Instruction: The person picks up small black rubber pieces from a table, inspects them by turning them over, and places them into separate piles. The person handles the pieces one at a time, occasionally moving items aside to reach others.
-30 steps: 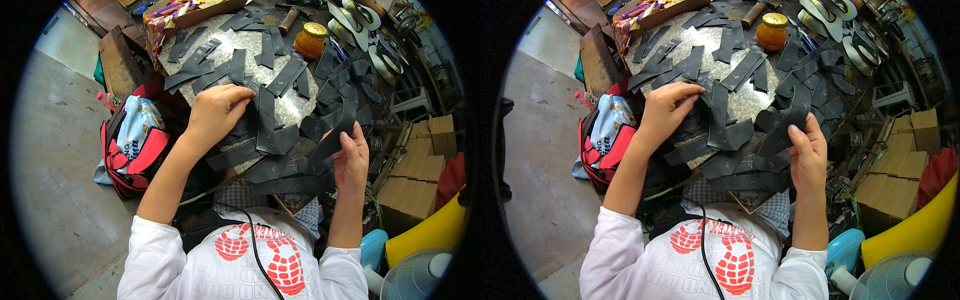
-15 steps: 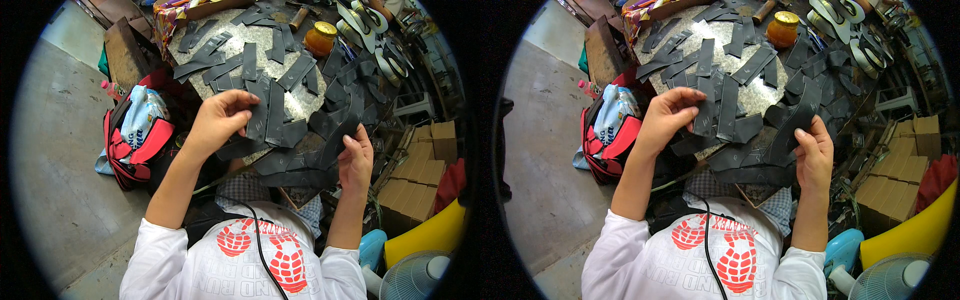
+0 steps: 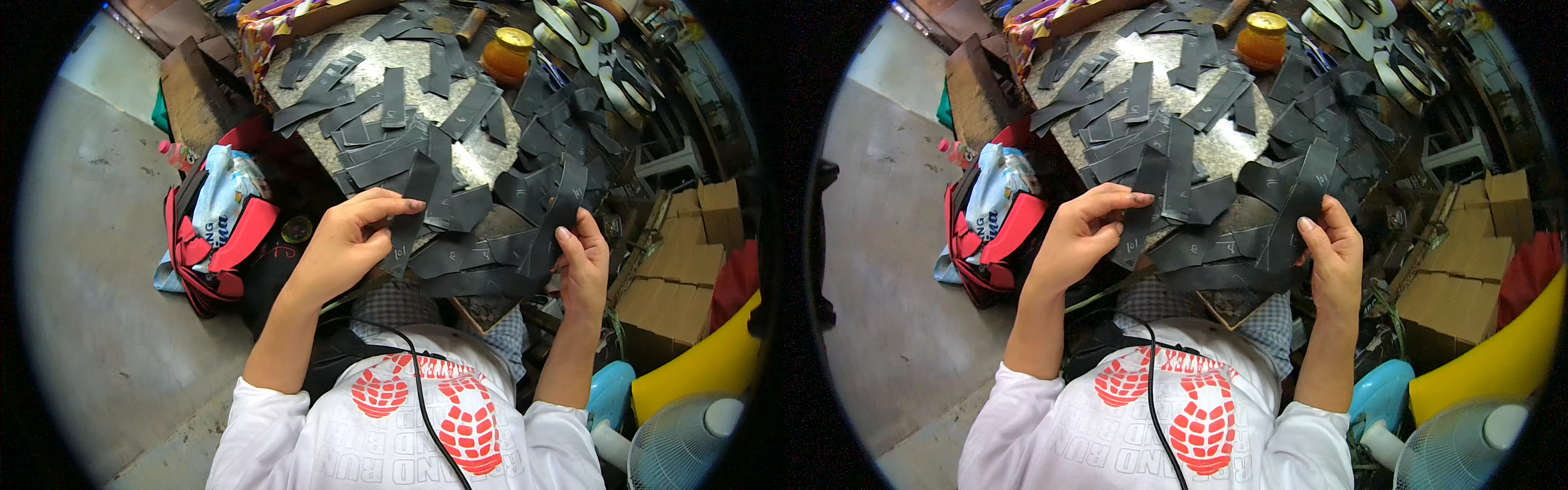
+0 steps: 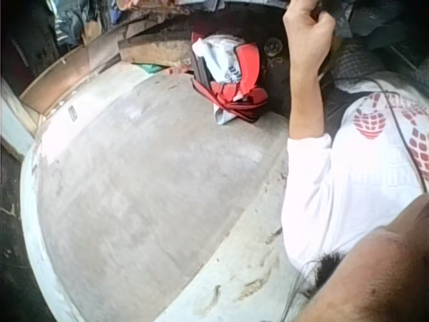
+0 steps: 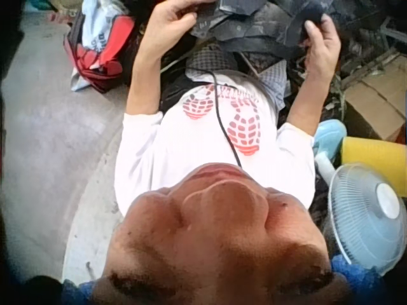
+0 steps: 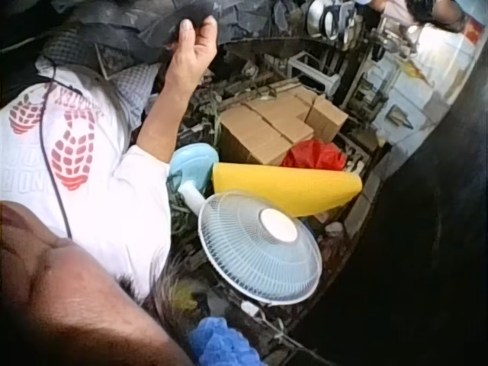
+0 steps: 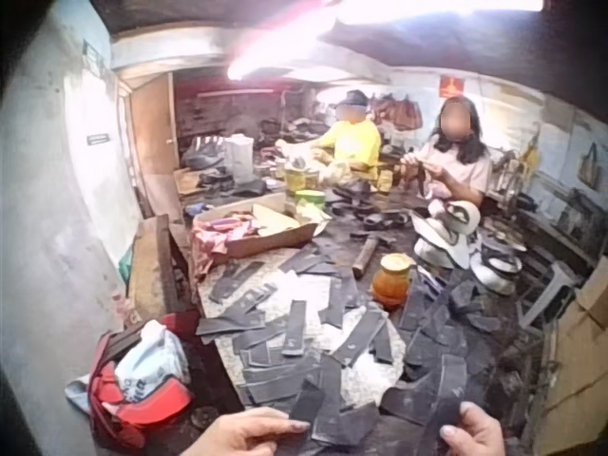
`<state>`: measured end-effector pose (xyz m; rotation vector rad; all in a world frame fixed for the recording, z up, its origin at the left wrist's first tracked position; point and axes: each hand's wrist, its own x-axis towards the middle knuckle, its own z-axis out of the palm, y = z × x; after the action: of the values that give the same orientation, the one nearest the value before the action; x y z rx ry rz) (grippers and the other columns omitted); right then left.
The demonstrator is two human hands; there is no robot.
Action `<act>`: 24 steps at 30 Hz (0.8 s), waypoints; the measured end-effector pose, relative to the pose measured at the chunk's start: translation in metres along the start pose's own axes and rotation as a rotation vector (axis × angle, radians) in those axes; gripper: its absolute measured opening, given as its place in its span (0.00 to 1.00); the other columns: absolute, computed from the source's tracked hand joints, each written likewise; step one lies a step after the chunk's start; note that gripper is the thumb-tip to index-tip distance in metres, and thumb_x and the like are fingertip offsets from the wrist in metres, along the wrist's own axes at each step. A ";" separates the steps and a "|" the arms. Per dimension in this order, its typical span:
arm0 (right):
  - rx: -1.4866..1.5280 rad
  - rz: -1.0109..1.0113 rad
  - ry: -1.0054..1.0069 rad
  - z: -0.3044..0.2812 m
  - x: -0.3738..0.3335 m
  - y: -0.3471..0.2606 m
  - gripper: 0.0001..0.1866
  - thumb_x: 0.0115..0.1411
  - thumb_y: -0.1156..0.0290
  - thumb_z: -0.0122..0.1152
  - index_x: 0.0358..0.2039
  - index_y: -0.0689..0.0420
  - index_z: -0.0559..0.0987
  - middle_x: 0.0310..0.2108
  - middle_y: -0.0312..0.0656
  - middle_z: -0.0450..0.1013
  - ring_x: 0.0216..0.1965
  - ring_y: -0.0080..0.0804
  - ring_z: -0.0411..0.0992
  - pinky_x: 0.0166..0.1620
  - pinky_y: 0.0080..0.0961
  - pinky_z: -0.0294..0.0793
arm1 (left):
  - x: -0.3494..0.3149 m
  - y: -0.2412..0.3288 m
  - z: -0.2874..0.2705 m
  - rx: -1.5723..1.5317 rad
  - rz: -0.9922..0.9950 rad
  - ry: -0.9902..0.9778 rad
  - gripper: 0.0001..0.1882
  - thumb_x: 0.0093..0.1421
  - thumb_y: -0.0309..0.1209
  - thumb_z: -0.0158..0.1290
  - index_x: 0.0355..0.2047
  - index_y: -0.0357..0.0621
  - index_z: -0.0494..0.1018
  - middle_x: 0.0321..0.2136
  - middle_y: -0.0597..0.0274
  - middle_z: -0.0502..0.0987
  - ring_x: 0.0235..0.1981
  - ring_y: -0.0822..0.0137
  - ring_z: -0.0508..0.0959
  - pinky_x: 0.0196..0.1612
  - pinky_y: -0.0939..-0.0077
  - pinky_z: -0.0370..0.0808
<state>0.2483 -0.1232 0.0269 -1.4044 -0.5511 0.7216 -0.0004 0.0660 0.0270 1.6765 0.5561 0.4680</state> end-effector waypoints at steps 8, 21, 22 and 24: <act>-0.174 -0.125 0.158 -0.067 -0.020 -0.012 0.18 0.62 0.77 0.59 0.52 0.64 0.72 0.37 0.35 0.75 0.31 0.14 0.71 0.31 0.10 0.69 | 0.002 0.002 0.019 0.001 0.134 0.049 0.26 0.50 0.12 0.45 0.49 0.36 0.77 0.43 0.60 0.77 0.41 0.74 0.75 0.42 0.83 0.69; -0.070 -0.217 0.355 -0.112 -0.043 -0.020 0.17 0.60 0.81 0.61 0.50 0.62 0.75 0.40 0.36 0.74 0.40 0.18 0.72 0.42 0.13 0.73 | 0.002 0.006 0.040 -0.010 0.147 0.046 0.19 0.53 0.10 0.47 0.44 0.31 0.78 0.41 0.59 0.78 0.41 0.74 0.77 0.43 0.84 0.70; -0.095 -0.177 0.372 -0.112 -0.042 -0.019 0.17 0.60 0.80 0.61 0.50 0.62 0.75 0.39 0.36 0.74 0.39 0.18 0.72 0.42 0.13 0.73 | 0.003 0.006 0.039 -0.013 0.148 0.062 0.19 0.53 0.10 0.47 0.44 0.31 0.77 0.42 0.59 0.77 0.41 0.73 0.77 0.44 0.84 0.70; -0.135 -0.130 0.385 -0.112 -0.036 -0.018 0.17 0.60 0.80 0.60 0.51 0.62 0.75 0.39 0.36 0.75 0.39 0.18 0.73 0.41 0.13 0.73 | 0.002 0.005 0.039 -0.015 0.173 0.068 0.19 0.54 0.10 0.46 0.45 0.30 0.77 0.42 0.58 0.77 0.43 0.73 0.77 0.46 0.84 0.70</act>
<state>0.3074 -0.2263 0.0354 -1.5694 -0.3871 0.3017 0.0249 0.0353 0.0256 1.7068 0.4572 0.6546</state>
